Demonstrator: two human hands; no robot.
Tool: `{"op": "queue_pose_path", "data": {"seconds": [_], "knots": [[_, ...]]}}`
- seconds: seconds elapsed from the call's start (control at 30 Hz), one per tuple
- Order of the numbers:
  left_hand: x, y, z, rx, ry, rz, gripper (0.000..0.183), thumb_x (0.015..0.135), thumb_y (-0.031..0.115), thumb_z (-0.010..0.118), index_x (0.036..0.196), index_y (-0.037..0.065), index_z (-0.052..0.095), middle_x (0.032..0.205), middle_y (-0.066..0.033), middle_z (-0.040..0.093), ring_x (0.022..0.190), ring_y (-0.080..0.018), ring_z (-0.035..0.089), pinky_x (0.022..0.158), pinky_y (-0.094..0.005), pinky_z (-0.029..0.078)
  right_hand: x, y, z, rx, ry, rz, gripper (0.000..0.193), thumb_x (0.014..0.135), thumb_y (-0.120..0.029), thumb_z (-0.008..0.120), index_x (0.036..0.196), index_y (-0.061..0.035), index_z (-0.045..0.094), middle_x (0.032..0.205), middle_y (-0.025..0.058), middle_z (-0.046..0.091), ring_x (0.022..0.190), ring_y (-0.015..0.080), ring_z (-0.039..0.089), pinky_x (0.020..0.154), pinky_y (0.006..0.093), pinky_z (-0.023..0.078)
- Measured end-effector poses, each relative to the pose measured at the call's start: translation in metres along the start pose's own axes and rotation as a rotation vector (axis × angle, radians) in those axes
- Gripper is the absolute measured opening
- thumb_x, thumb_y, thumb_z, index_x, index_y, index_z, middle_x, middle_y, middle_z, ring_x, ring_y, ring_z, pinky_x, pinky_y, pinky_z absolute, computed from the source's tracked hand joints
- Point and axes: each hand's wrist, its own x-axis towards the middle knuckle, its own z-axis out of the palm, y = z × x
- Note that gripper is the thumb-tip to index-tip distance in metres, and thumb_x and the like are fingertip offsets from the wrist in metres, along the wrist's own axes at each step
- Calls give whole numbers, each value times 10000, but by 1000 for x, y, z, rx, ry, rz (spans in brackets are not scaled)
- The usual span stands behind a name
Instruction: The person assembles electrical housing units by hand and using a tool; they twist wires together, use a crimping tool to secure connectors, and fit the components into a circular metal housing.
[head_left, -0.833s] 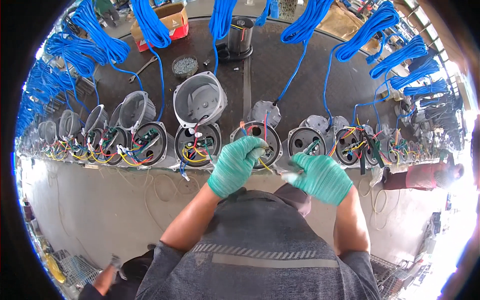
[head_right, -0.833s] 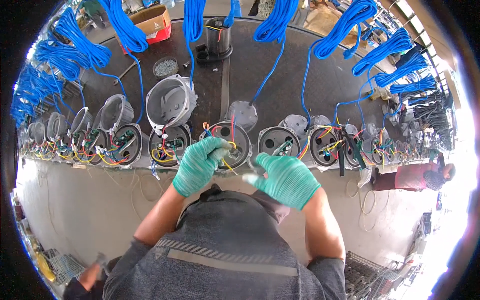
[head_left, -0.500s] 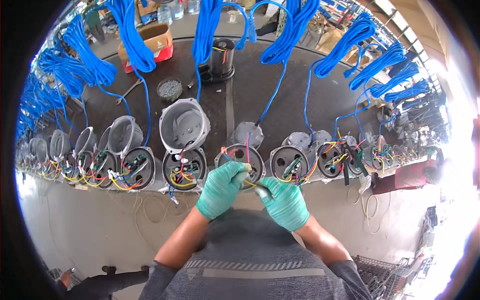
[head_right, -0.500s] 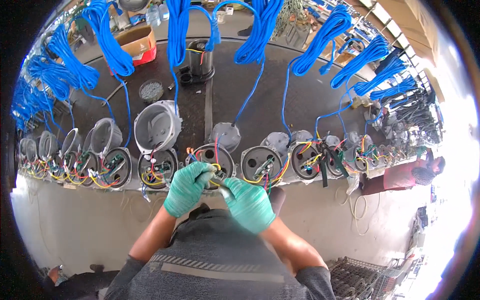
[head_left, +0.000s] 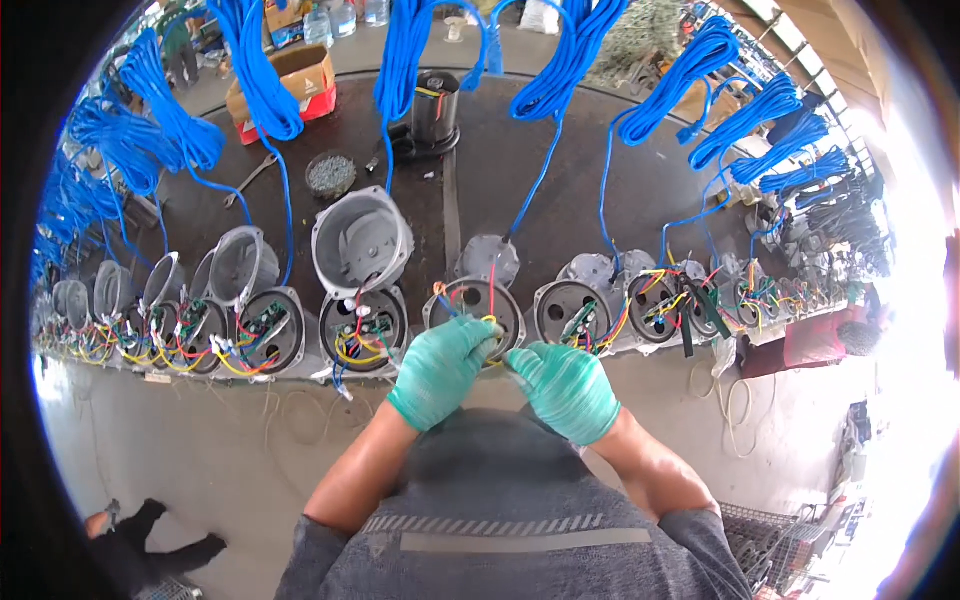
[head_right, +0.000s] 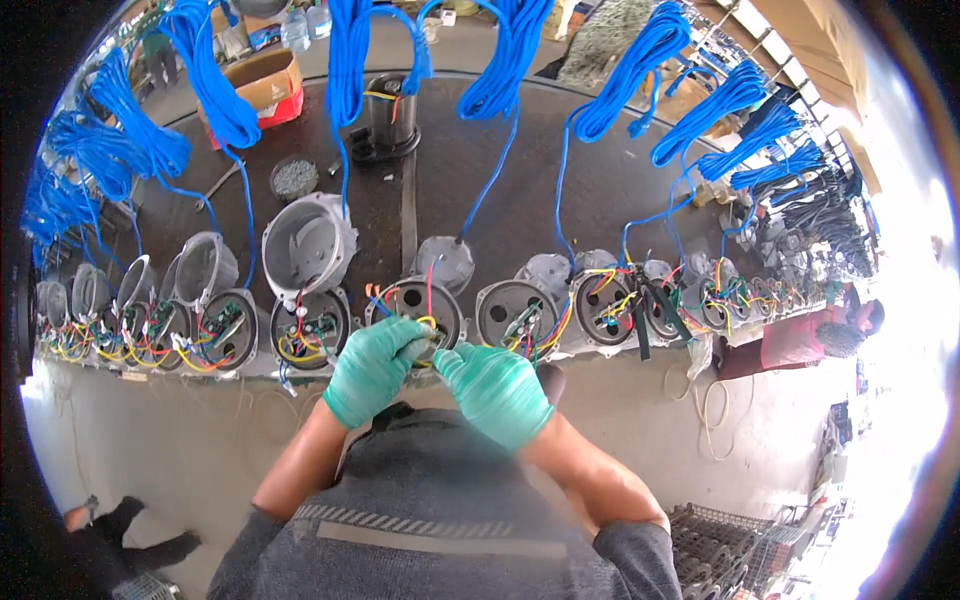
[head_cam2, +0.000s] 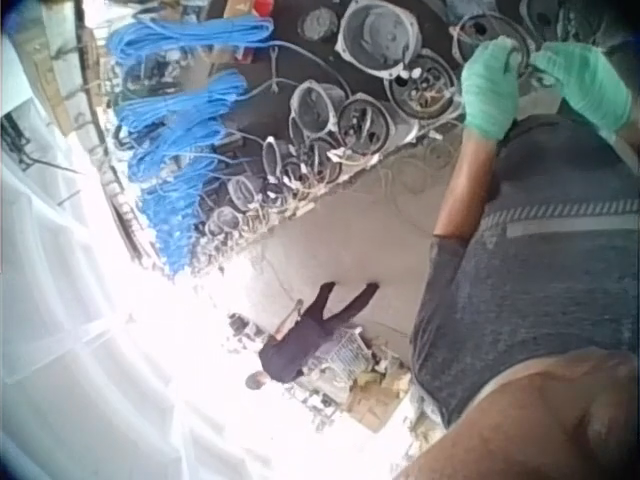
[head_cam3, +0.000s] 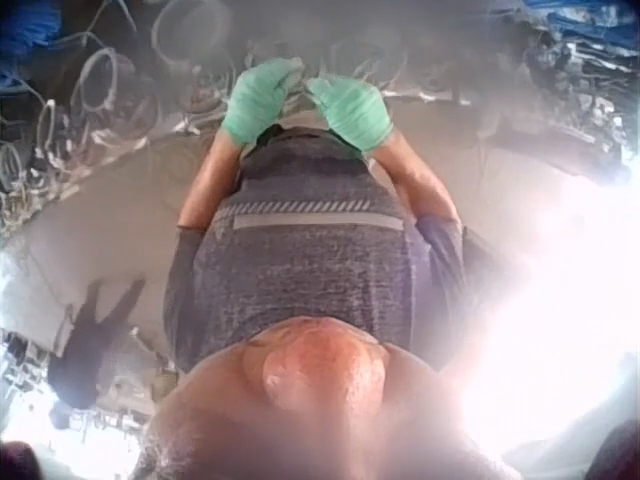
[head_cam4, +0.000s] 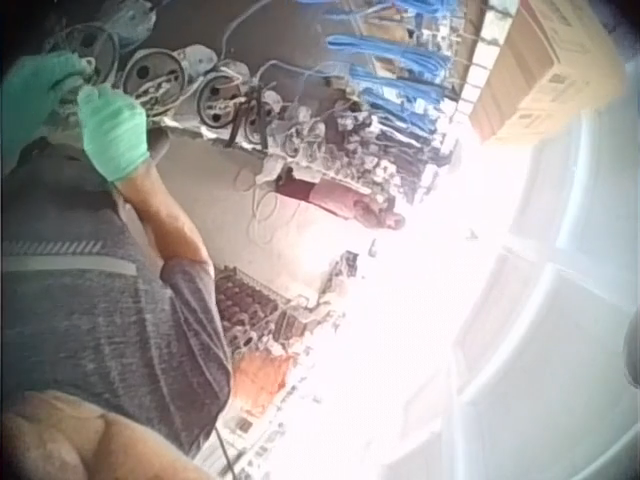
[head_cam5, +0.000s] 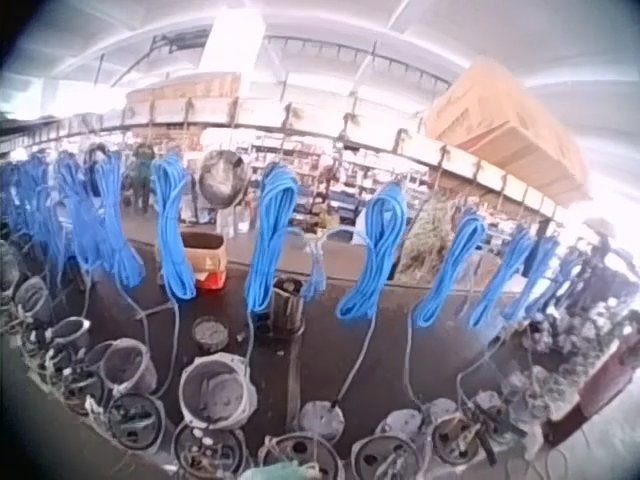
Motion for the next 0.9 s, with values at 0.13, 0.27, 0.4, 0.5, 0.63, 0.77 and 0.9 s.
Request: {"op": "queue_pose_path", "data": {"seconds": [0.13,0.27,0.4,0.5,0.63,0.77,0.9], "knots": [[4,1,3,83,20,66,167,968,98,724,1115,36,776,1032,-175,765,911,-369,745,797,-426,599,-8,5,3,-129,18,-30,207,915,-97,672,1116,-88,722,860,102,692,706,299,702,583,424,547],[3,8,0,54,18,-31,185,966,93,729,1139,50,777,1057,-172,776,935,-360,759,812,-419,609,2,7,0,-103,181,-70,260,892,-95,708,1147,-97,759,838,88,686,719,290,696,589,412,549],[2,7,-1,133,-5,-1,193,949,100,747,1134,50,773,1044,-170,775,912,-361,759,788,-422,610,10,8,-6,-144,164,-127,316,879,-87,703,1192,-90,746,850,84,683,724,282,692,606,417,545],[5,13,-5,224,-86,-26,183,946,104,748,1120,52,768,1027,-166,774,899,-367,755,779,-434,608,13,12,-2,-188,112,-123,429,797,-150,785,1221,-100,741,882,74,690,743,283,696,634,413,553],[1,11,-4,211,-75,-20,182,948,103,742,1123,54,759,1024,-165,771,900,-373,751,773,-440,605,15,15,5,-194,49,-55,504,723,-235,880,1191,-111,741,925,75,712,791,298,722,656,420,567],[0,10,-5,165,-67,-27,196,960,110,735,1148,53,748,1045,-166,767,920,-378,750,785,-436,605,19,8,6,-141,48,-22,181,895,-111,668,1072,-73,674,869,104,675,755,299,718,626,431,549],[3,16,-12,-2,-87,-67,210,975,103,723,1172,31,727,1082,-178,760,957,-401,743,815,-438,602,17,6,19,-103,52,87,226,892,-199,801,1068,-94,704,910,101,702,747,331,722,631,434,569]]}}
